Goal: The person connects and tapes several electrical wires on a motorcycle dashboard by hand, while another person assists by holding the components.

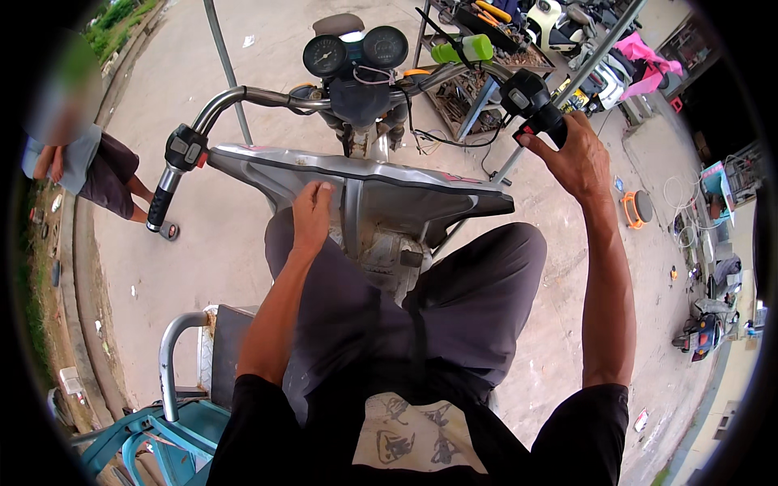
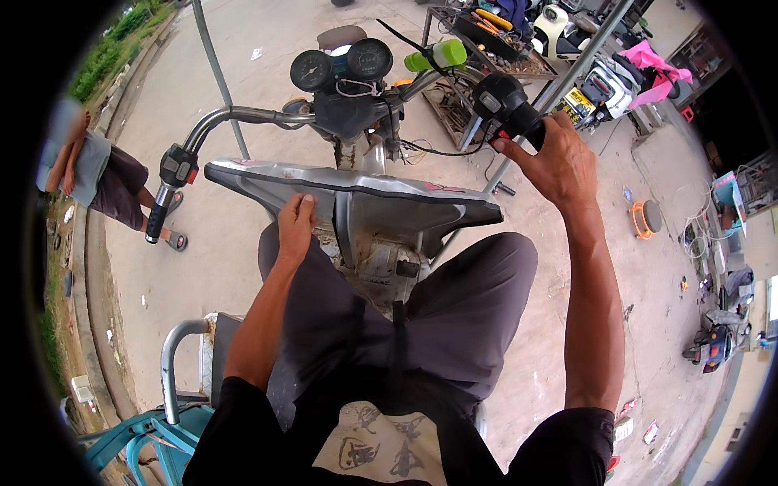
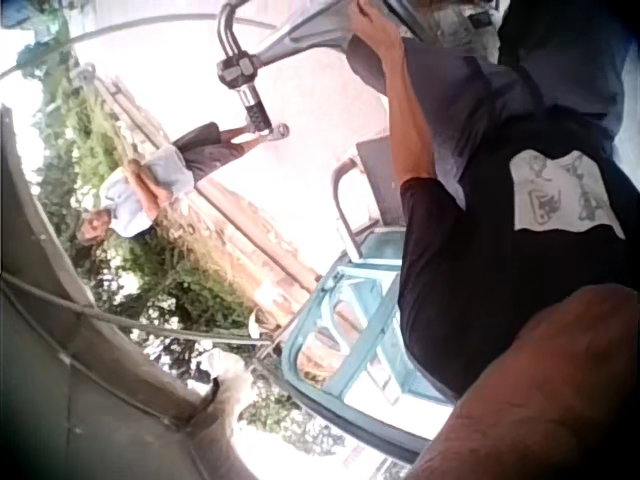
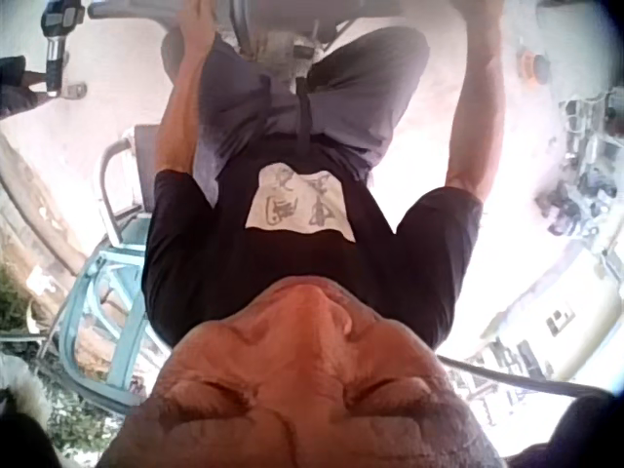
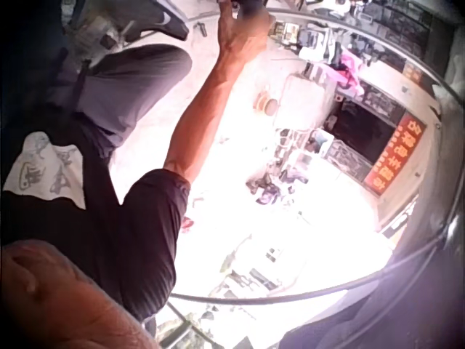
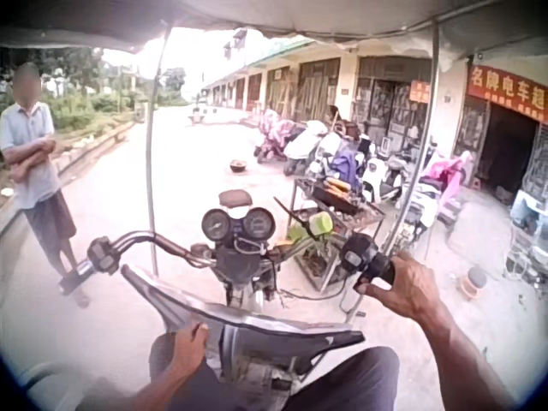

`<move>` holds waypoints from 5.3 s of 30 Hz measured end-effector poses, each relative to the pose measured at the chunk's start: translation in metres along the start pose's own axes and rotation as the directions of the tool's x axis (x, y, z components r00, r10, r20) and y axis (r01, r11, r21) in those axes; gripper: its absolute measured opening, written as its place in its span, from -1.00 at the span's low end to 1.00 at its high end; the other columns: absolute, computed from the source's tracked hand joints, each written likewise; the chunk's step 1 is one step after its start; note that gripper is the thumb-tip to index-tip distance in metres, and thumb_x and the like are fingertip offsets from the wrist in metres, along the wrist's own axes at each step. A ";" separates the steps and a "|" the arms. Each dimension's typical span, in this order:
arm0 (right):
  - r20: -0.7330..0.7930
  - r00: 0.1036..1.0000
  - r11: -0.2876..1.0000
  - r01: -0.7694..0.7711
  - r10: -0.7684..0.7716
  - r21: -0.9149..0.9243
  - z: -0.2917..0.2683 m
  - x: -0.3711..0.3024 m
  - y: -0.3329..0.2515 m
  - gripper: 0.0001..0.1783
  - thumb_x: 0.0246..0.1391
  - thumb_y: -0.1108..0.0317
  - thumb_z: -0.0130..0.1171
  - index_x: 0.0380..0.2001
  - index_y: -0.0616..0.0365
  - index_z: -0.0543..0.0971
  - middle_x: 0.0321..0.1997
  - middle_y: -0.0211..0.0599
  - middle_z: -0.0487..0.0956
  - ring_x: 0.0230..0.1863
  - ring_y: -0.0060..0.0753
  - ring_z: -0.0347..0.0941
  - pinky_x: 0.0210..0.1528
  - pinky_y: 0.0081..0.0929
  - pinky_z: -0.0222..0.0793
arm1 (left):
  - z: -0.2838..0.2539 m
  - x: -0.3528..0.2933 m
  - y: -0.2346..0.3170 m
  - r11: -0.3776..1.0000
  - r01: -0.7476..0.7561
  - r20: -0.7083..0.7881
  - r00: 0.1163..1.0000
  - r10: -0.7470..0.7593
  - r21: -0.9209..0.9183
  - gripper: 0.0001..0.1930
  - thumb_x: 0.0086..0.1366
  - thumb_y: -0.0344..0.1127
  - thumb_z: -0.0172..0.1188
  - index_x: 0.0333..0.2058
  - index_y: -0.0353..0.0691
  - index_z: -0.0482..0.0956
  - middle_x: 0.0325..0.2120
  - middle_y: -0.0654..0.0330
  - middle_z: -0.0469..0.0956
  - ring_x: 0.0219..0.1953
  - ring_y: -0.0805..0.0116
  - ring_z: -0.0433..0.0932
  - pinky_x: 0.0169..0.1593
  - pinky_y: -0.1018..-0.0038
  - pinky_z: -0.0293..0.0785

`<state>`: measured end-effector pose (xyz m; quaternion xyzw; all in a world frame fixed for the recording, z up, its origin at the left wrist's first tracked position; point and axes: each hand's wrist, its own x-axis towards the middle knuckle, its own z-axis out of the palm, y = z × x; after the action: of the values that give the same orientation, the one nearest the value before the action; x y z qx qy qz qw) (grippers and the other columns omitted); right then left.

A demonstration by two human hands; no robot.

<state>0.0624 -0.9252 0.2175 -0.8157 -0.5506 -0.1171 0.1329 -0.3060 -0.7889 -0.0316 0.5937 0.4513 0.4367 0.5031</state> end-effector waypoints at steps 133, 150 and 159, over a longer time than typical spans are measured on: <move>0.255 0.962 0.074 -0.263 0.094 0.962 0.279 0.139 -0.051 -0.75 0.36 0.34 0.25 -0.03 0.28 0.67 -0.35 -0.45 0.62 -0.37 -0.66 0.48 -0.29 -0.63 0.40 | 0.140 0.233 0.025 0.764 0.452 0.580 0.805 -0.126 -0.461 -0.73 0.46 -0.28 0.26 -0.08 -0.43 0.65 -0.31 0.19 0.65 -0.29 0.44 0.60 -0.14 0.49 0.57; 0.273 0.957 0.065 -0.281 0.100 0.958 0.274 0.141 -0.047 -0.73 0.35 0.30 0.27 -0.05 0.29 0.68 -0.41 -0.45 0.62 -0.40 -0.67 0.50 -0.31 -0.63 0.39 | 0.138 0.227 0.026 0.736 0.493 0.594 0.790 -0.154 -0.464 -0.81 0.41 -0.44 0.27 -0.06 -0.39 0.62 -0.23 0.15 0.67 -0.25 0.39 0.66 -0.17 0.48 0.60; 0.288 0.954 0.064 -0.294 0.084 0.954 0.274 0.139 -0.051 -0.75 0.32 0.35 0.30 -0.05 0.29 0.67 -0.32 -0.44 0.65 -0.38 -0.66 0.50 -0.28 -0.63 0.43 | 0.138 0.226 0.021 0.743 0.459 0.597 0.796 -0.100 -0.488 -0.88 0.41 -0.47 0.25 -0.13 -0.38 0.60 -0.28 0.19 0.62 -0.30 0.42 0.59 -0.19 0.49 0.54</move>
<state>0.0784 -0.6916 0.0118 -0.5833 -0.3820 0.3658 0.6165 -0.1220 -0.5982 -0.0114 0.4174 0.2146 0.2906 0.8338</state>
